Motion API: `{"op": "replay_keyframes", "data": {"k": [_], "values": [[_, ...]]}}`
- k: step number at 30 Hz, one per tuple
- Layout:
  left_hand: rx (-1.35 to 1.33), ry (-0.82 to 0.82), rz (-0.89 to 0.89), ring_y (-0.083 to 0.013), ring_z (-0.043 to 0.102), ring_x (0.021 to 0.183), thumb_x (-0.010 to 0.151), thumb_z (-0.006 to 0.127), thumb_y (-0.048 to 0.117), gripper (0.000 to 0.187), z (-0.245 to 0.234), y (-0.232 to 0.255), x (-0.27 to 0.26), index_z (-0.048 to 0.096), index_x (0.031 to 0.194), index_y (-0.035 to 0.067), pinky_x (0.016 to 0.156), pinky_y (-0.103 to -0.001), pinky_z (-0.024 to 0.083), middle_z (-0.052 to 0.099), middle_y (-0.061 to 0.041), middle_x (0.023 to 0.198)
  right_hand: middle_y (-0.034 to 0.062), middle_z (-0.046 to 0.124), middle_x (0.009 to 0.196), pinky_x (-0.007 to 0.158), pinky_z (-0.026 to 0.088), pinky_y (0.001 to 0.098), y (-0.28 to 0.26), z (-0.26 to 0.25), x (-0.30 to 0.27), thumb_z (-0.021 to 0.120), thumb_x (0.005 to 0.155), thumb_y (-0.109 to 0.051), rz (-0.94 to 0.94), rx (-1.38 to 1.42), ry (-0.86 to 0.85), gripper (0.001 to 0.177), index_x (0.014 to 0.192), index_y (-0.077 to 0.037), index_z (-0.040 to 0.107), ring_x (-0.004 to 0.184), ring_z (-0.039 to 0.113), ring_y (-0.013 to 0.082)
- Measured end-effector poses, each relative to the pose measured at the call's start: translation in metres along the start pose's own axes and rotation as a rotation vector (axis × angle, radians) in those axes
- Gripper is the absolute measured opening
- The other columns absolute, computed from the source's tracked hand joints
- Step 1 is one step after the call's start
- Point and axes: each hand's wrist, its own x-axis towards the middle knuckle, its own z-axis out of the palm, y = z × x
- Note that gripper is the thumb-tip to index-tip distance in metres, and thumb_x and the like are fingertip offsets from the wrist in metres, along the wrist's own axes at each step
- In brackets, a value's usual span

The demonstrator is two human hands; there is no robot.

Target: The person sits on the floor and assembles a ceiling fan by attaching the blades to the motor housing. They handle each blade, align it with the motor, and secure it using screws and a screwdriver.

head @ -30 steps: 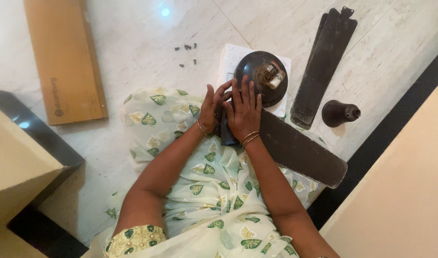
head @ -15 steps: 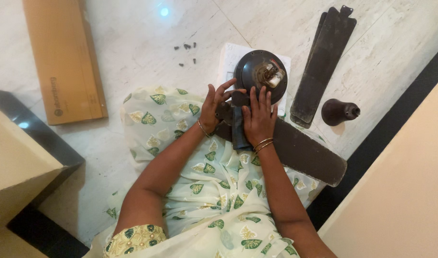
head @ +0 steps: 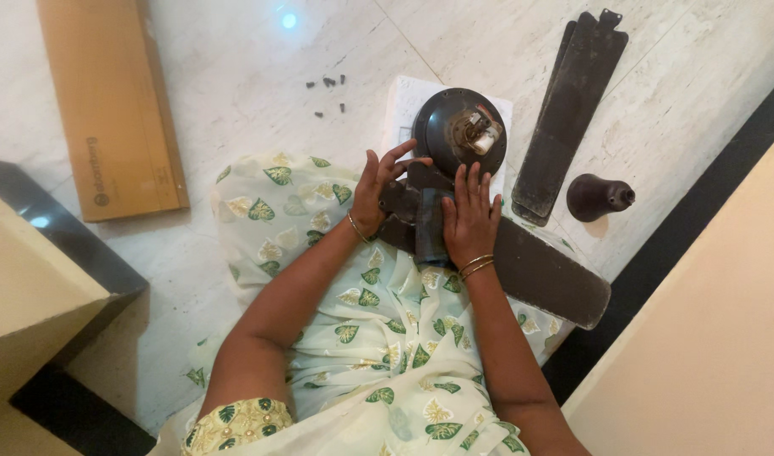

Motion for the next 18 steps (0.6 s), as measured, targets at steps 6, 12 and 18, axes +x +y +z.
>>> {"op": "replay_keyframes", "data": {"k": [6, 12, 18], "values": [[-0.007, 0.002, -0.012, -0.0277, 0.058, 0.132, 0.103, 0.026, 0.069, 0.085, 0.005, 0.006, 0.000, 0.032, 0.160, 0.006, 0.111, -0.042, 0.052, 0.054, -0.022, 0.147, 0.0149, 0.022, 0.172, 0.124, 0.017, 0.0588, 0.020, -0.011, -0.019, 0.042, 0.109, -0.037, 0.032, -0.026, 0.064, 0.061, 0.165, -0.018, 0.029, 0.158, 0.022, 0.0354], [-0.051, -0.001, -0.044, -0.0269, 0.059, 0.131, 0.104, 0.030, 0.065, 0.081, 0.006, 0.009, 0.001, 0.031, 0.160, 0.006, 0.111, -0.042, 0.052, 0.053, -0.022, 0.148, 0.0130, 0.023, 0.173, 0.129, 0.014, 0.0574, 0.012, -0.031, -0.050, 0.041, 0.111, -0.039, -0.020, 0.071, 0.127, 0.063, 0.165, -0.011, 0.028, 0.162, 0.022, 0.0328], [0.014, 0.013, -0.051, -0.0255, 0.058, 0.131, 0.108, 0.035, 0.057, 0.074, 0.003, 0.006, 0.003, 0.035, 0.159, 0.004, 0.111, -0.040, 0.051, 0.054, -0.020, 0.147, 0.0136, 0.022, 0.172, 0.125, 0.013, 0.0610, -0.021, -0.013, -0.036, 0.041, 0.108, -0.049, -0.039, 0.041, 0.038, 0.068, 0.165, -0.013, 0.028, 0.159, 0.022, 0.0332]]}}
